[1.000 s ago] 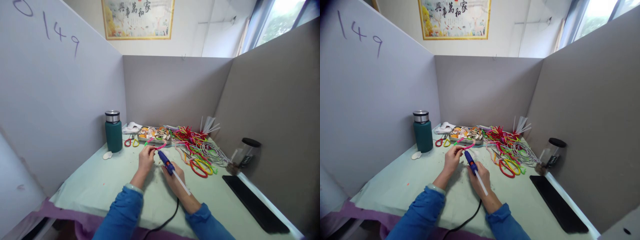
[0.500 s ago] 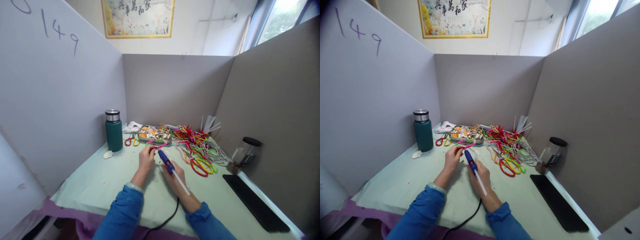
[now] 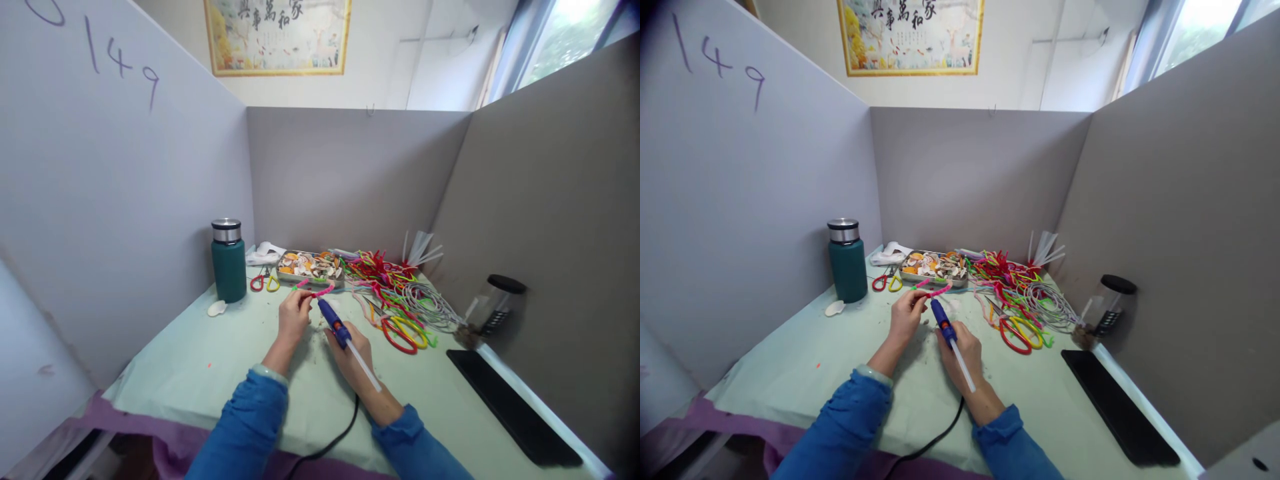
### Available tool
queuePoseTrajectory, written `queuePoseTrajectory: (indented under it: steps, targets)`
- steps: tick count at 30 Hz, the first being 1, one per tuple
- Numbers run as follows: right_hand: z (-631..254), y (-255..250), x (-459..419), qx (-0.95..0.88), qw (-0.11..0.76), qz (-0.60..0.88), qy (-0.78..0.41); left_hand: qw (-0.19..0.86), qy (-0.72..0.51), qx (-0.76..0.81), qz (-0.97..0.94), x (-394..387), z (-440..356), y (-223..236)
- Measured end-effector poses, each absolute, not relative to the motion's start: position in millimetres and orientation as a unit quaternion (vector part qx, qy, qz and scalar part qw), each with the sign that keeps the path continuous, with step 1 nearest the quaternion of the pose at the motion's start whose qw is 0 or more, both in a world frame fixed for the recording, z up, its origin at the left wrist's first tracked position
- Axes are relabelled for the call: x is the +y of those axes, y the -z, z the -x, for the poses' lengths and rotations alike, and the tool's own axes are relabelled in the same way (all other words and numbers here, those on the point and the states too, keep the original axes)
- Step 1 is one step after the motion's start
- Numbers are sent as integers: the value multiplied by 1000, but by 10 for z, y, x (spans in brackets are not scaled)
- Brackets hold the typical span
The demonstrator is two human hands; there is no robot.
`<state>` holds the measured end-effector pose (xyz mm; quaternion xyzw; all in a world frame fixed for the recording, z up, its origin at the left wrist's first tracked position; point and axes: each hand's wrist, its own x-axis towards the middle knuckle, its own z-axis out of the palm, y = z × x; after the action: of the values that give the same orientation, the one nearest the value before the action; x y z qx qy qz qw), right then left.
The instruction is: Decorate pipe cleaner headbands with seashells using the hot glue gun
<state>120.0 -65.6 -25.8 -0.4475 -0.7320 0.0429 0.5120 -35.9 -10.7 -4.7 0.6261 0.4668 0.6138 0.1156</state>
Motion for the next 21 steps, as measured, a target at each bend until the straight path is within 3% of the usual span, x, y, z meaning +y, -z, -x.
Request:
queuePoseTrajectory:
  steps: [21]
  targets:
    - [-1210,261,-651,-726,505,466,-29,119,-613,480,-616,-102,366,44]
